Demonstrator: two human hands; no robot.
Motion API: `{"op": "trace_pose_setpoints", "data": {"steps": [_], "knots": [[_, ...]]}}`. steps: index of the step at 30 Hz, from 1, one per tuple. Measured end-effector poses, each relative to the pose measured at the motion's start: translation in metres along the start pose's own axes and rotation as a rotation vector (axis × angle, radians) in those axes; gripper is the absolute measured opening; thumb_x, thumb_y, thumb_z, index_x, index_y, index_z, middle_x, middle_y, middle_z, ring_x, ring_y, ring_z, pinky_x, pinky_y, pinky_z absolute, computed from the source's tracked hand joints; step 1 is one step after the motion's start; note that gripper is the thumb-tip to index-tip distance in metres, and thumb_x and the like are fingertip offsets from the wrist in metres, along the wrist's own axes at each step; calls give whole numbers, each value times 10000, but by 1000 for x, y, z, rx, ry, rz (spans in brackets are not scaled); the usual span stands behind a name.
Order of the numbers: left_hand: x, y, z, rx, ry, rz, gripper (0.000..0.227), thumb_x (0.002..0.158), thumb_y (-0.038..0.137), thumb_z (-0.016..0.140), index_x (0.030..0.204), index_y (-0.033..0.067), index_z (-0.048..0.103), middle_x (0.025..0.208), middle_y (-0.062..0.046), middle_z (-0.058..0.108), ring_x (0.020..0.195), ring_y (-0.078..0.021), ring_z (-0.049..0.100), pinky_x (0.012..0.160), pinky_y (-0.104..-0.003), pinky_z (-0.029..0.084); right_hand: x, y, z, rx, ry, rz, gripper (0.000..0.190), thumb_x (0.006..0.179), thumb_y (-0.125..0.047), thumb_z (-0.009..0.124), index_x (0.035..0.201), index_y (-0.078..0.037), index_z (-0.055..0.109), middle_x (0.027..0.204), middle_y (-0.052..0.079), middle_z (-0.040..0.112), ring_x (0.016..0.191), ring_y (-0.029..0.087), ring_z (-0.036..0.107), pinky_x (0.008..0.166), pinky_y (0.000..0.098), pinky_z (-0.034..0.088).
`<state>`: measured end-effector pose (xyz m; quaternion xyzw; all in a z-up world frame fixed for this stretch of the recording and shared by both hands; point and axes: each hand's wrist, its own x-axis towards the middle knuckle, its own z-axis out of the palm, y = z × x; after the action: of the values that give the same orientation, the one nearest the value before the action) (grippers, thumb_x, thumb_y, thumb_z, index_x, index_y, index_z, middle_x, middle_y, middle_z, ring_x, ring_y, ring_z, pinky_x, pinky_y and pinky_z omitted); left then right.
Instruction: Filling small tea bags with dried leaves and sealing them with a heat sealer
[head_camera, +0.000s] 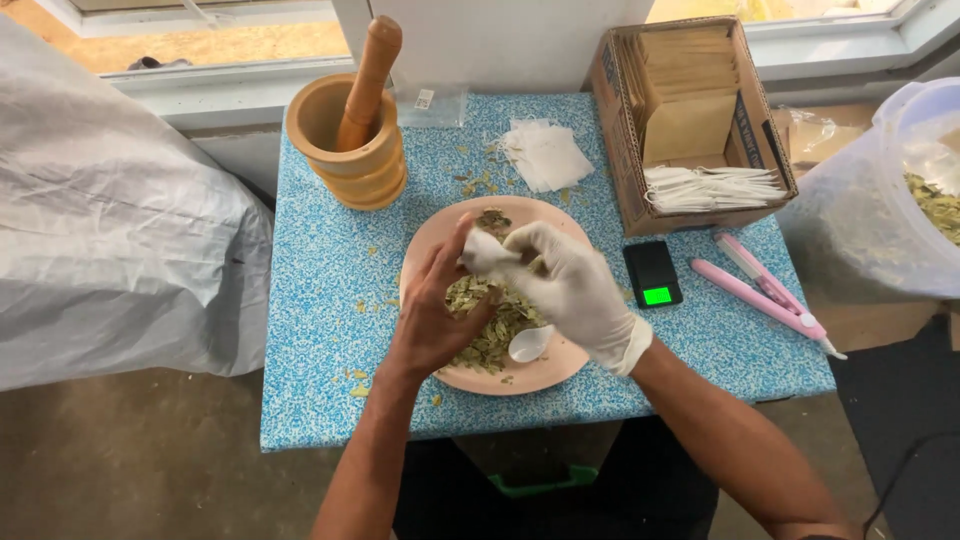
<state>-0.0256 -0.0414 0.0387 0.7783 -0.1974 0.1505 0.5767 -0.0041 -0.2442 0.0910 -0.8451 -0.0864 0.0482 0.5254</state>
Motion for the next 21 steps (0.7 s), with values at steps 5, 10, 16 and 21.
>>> {"op": "trace_pose_setpoints", "data": {"steps": [5,10,16,21], "knots": [[1,-19,-27,-124,24,-64,727,850,-131,557,1550,49,480,1492,-251,567,1411,-468,606,1091,-598,624,6,13,-51,-42,64,71,169,965,-216,890,1119,-213,819,889,-6,802,861,116,727,811,316,607],[3,-38,-35,86,147,17,273,903,-178,633,868,84,698,1329,-101,715,1323,-377,705,1050,-492,663,-19,38,-122,-276,181,42,249,955,-244,898,1188,-209,819,926,33,800,887,196,753,875,392,609],[-2,-36,-18,110,114,16,430,1042,-158,496,877,128,772,1365,-112,711,1432,-472,613,1147,-711,548,-37,85,-152,-1112,344,-305,73,1071,-321,840,1113,-291,788,905,-107,747,827,131,745,790,290,607],[-7,-36,-23,171,125,-26,496,1026,-158,451,1026,148,842,1382,-87,712,1481,-425,586,1203,-725,517,-27,136,-135,-1495,375,-478,139,1091,-480,707,1103,-352,653,934,-123,617,801,87,665,737,239,584]]}}
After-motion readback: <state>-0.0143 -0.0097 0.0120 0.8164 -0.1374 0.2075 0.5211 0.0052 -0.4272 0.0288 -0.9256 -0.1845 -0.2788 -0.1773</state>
